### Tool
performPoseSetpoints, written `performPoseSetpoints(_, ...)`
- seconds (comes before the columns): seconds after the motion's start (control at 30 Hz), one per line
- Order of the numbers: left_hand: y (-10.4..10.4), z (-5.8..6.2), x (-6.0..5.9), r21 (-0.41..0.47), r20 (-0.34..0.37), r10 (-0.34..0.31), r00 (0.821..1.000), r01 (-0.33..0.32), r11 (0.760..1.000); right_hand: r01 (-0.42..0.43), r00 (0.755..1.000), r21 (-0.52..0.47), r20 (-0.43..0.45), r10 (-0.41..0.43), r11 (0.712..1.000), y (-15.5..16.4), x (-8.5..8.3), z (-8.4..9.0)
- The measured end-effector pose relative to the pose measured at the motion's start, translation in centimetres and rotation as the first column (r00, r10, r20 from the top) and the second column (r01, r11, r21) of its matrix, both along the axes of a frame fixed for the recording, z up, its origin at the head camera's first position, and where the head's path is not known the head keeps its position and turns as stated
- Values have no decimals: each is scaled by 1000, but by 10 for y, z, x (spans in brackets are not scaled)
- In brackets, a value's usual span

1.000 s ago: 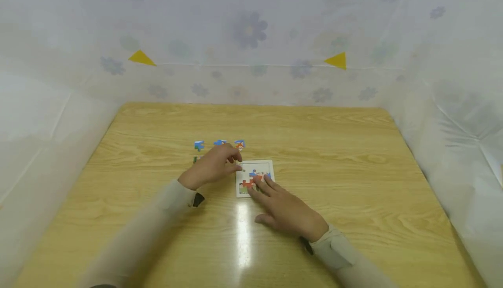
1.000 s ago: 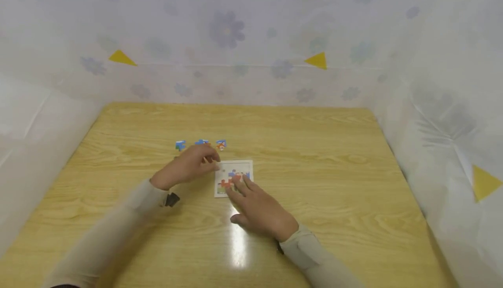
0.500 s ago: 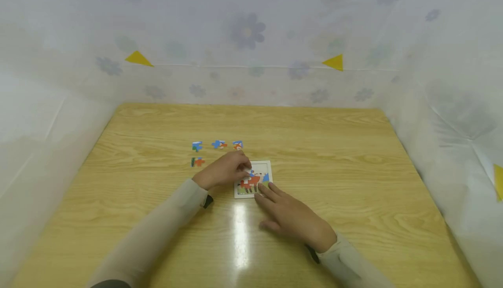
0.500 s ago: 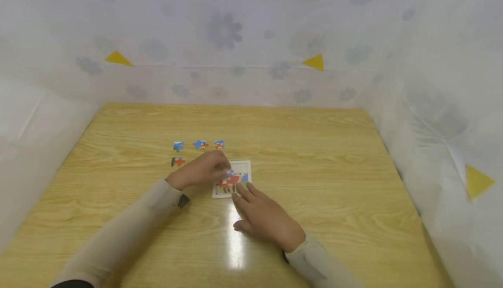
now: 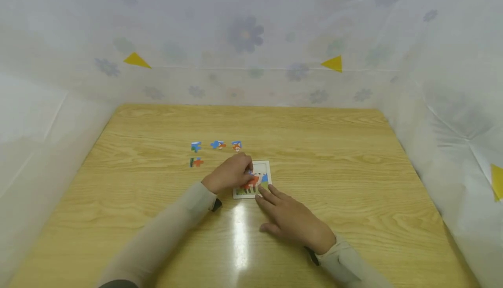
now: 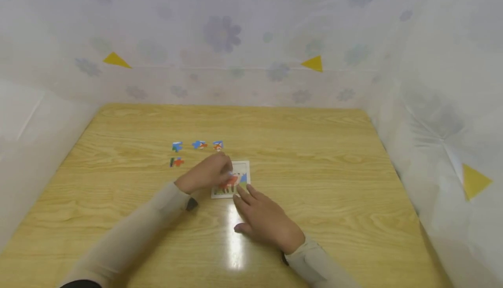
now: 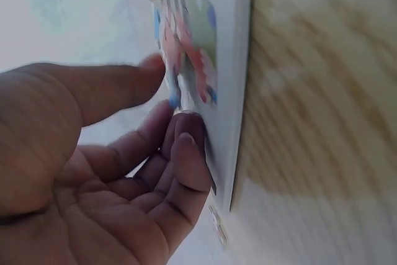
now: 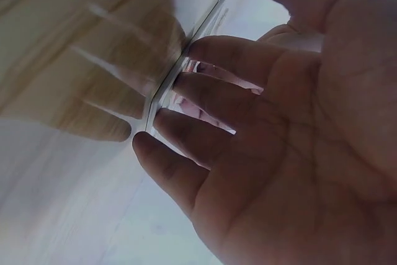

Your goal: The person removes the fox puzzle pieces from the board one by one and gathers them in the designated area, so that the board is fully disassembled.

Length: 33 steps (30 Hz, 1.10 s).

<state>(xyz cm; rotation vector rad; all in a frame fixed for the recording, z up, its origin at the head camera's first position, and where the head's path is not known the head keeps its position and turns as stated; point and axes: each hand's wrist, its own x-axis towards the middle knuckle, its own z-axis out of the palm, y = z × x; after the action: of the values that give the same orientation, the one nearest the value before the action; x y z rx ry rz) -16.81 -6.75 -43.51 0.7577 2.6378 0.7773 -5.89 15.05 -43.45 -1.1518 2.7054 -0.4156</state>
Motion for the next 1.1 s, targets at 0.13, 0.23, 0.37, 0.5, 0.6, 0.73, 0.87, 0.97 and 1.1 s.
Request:
performPoseSetpoints(0.13, 1, -1, 0, 54, 56, 57, 997, -60, 997, -1, 1000, -2, 8, 1, 1000, -2, 0, 1)
performPoseSetpoints(0.23, 0, -1, 0, 114, 107, 75, 991, -87, 990, 2, 1000, -4, 18, -2, 1000, -2, 0, 2)
performPoseSetpoints(0.37, -1, -3, -1, 177, 125, 63, 990, -85, 981, 3, 1000, -4, 9, -3, 1000, -1, -1, 1)
performPoseSetpoints(0.5, -1, -4, -2, 190, 117, 52, 992, -74, 979, 12, 1000, -6, -24, -12, 1000, 0, -2, -3)
performPoseSetpoints(0.6, 0, -3, -2, 177, 120, 54, 991, -75, 981, 16, 998, -6, -54, -16, 1000, 0, -4, -5)
performPoseSetpoints(0.73, 1, -3, -4, 175, 126, 55, 991, -77, 982, 5, 996, -1, -88, -5, 1000, -2, -9, -5)
performPoseSetpoints(0.87, -1, -3, -7, 213, 173, 60, 983, -97, 972, -10, 996, -8, -91, 9, 1000, -3, -13, -3)
performPoseSetpoints(0.97, -2, -4, -11, 231, 230, 84, 970, -138, 963, -14, 997, -12, -76, 13, 1000, -4, -15, -1)
performPoseSetpoints(1.1, -4, -2, -14, 243, 270, 105, 957, -173, 954, -12, 998, 1, -56, 12, 1000, -5, -17, 0)
